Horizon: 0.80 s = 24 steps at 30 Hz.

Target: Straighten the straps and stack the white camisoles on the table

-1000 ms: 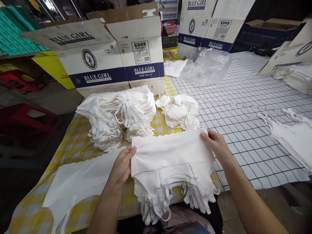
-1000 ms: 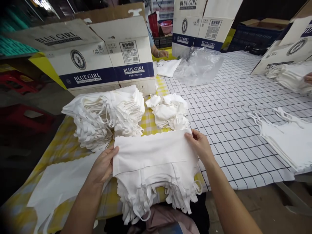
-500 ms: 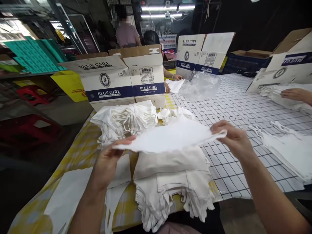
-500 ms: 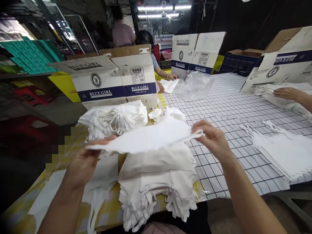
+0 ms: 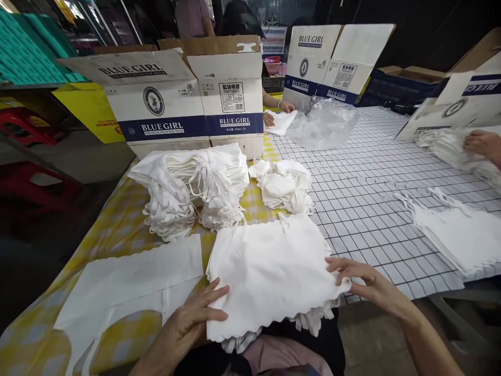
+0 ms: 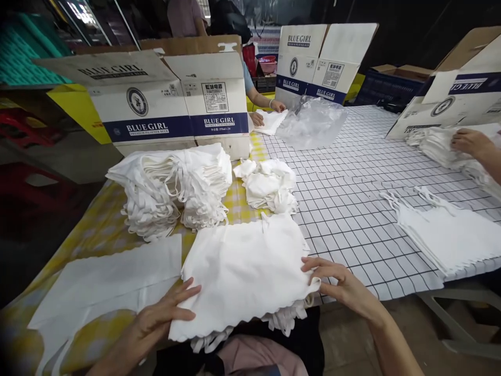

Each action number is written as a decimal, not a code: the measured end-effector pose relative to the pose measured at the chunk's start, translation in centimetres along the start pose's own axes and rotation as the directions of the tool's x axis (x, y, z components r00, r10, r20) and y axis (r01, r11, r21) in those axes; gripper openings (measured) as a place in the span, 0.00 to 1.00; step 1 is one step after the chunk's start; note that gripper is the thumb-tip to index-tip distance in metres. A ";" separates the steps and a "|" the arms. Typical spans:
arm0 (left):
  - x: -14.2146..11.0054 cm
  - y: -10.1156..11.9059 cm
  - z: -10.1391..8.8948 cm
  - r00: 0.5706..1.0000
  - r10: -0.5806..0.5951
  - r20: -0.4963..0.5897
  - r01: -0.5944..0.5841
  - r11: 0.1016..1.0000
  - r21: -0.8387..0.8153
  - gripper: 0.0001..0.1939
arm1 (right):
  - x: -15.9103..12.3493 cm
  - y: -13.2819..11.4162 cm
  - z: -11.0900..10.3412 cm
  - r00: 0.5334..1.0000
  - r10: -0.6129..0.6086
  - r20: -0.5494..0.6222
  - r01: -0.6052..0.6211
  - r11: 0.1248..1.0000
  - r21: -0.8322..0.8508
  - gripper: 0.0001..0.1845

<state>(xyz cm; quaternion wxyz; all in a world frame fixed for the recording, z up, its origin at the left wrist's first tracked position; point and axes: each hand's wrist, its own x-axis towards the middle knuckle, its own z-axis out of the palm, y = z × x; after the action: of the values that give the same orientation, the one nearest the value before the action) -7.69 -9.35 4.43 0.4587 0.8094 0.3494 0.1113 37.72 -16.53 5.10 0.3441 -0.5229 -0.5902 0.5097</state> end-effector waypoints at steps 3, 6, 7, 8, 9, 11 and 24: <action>0.2 -0.1 -0.1 0.999 -0.005 0.032 0.002 0.997 0.077 0.20 | 0.2 0.1 -0.2 0.999 0.033 0.008 -0.032 0.999 -0.009 0.06; 0.0 -0.8 0.0 0.998 0.044 0.035 -0.048 0.993 0.109 0.21 | 0.3 -0.2 -0.3 0.998 0.068 0.012 -0.068 0.998 -0.015 0.06; 0.0 -1.1 0.1 0.997 0.065 0.029 -0.068 0.992 0.110 0.21 | 0.3 -0.4 -0.3 0.997 0.074 0.016 -0.074 0.997 -0.013 0.05; -0.1 -1.4 0.1 0.996 0.084 0.025 -0.086 0.990 0.109 0.22 | 0.3 -0.6 -0.3 0.997 0.080 0.019 -0.080 0.997 -0.011 0.05; -0.1 -1.6 0.1 0.995 0.100 0.019 -0.102 0.989 0.107 0.22 | 0.2 -0.9 -0.3 0.996 0.088 0.022 -0.088 0.996 -0.008 0.05; 0.0 -2.0 0.1 0.992 0.128 0.020 -0.129 0.986 0.109 0.22 | 0.2 -1.2 -0.2 0.994 0.104 0.018 -0.104 0.995 -0.005 0.05; 0.2 0.7 -2.8 0.997 0.078 -0.021 -0.081 0.961 -0.264 0.14 | -1.4 -3.2 -2.5 0.996 -0.090 0.015 0.089 0.993 0.073 0.06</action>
<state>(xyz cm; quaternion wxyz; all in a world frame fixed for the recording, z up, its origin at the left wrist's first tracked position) -8.60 -7.65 6.55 0.5559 0.7537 0.3012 0.1796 39.48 -17.07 8.99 0.3798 -0.4783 -0.5975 0.5197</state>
